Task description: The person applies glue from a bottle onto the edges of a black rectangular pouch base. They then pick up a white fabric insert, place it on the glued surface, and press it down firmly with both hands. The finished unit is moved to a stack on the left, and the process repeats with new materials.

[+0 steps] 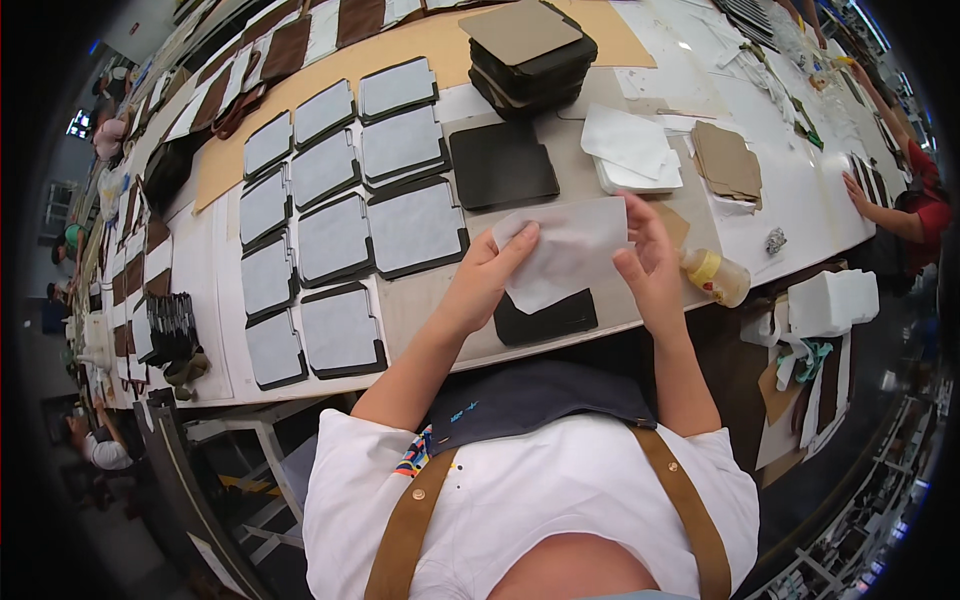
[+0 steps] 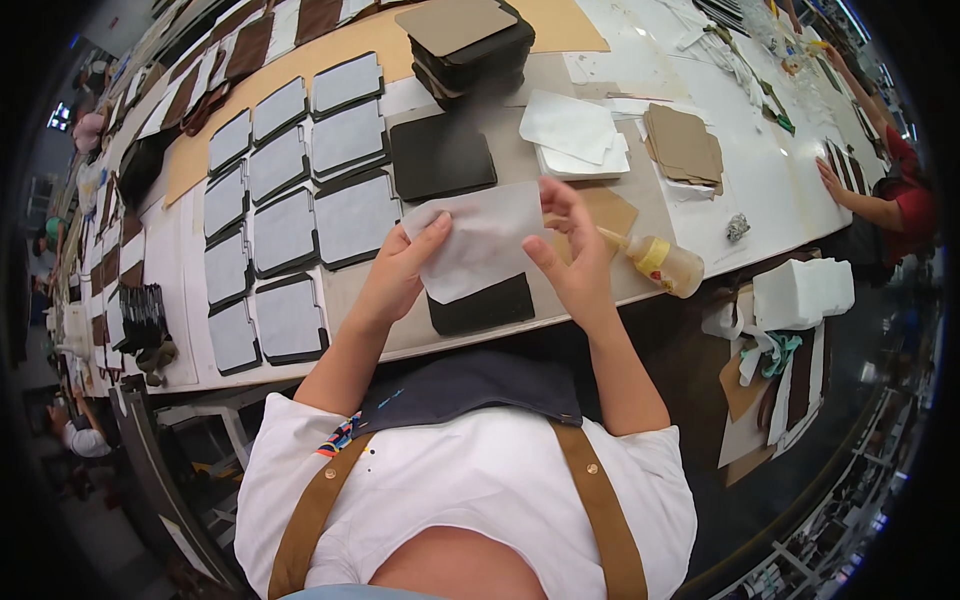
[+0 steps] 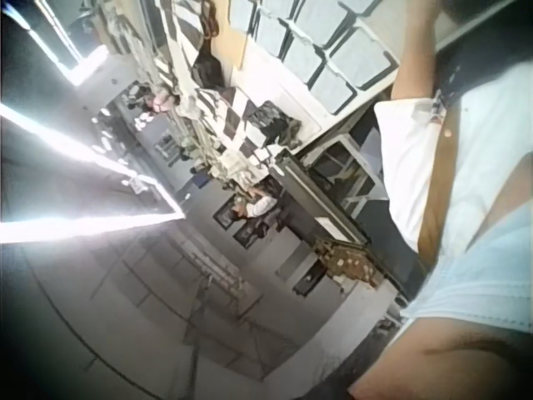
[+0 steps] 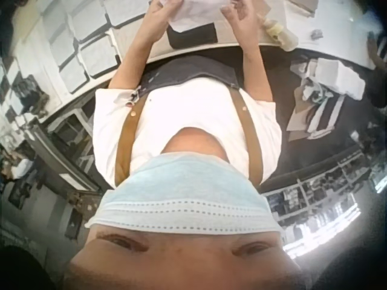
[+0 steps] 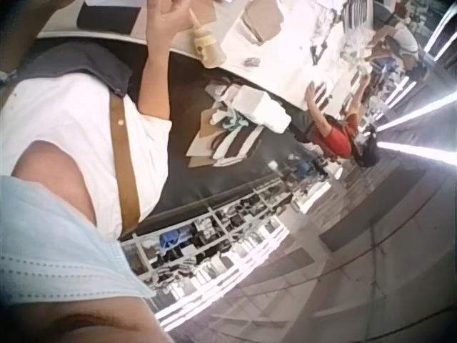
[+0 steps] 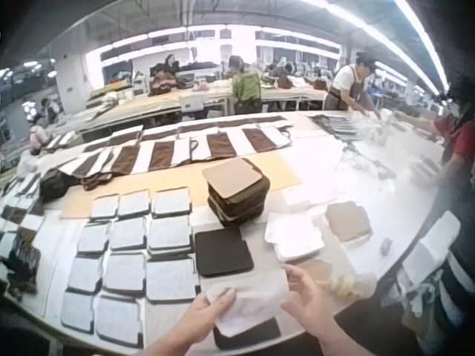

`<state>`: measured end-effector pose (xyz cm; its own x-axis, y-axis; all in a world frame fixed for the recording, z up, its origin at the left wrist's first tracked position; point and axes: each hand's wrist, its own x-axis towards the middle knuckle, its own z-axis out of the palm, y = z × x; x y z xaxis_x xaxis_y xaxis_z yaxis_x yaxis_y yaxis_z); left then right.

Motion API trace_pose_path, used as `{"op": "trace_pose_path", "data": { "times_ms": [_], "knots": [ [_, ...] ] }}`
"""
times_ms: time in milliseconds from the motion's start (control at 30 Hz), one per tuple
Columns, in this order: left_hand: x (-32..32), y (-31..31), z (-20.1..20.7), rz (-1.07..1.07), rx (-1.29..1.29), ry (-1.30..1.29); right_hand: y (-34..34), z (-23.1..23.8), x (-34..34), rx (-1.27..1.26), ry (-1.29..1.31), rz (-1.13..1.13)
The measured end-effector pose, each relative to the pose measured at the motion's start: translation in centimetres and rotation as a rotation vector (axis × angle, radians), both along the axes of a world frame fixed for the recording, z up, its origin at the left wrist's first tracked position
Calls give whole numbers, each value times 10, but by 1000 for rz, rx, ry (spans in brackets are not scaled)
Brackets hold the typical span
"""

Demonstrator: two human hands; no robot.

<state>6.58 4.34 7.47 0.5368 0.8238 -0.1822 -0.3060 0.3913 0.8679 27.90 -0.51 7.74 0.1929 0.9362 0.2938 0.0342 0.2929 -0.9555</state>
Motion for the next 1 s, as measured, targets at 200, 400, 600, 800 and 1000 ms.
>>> {"op": "trace_pose_path", "data": {
  "times_ms": [200,400,600,800,1000],
  "knots": [
    [-18,-1,-41,0,180,529,-19,-18,-6,-301,-69,45],
    [-18,-27,-35,48,333,592,-25,-24,-9,-363,-9,-9],
    [-24,-59,-28,169,455,673,-32,-37,-3,-499,-299,-37],
    [-35,-78,-59,199,655,853,-29,-64,-14,-365,-446,-53],
    [-40,-77,-67,255,654,914,-26,-63,-23,-319,-683,-96]
  ]
}}
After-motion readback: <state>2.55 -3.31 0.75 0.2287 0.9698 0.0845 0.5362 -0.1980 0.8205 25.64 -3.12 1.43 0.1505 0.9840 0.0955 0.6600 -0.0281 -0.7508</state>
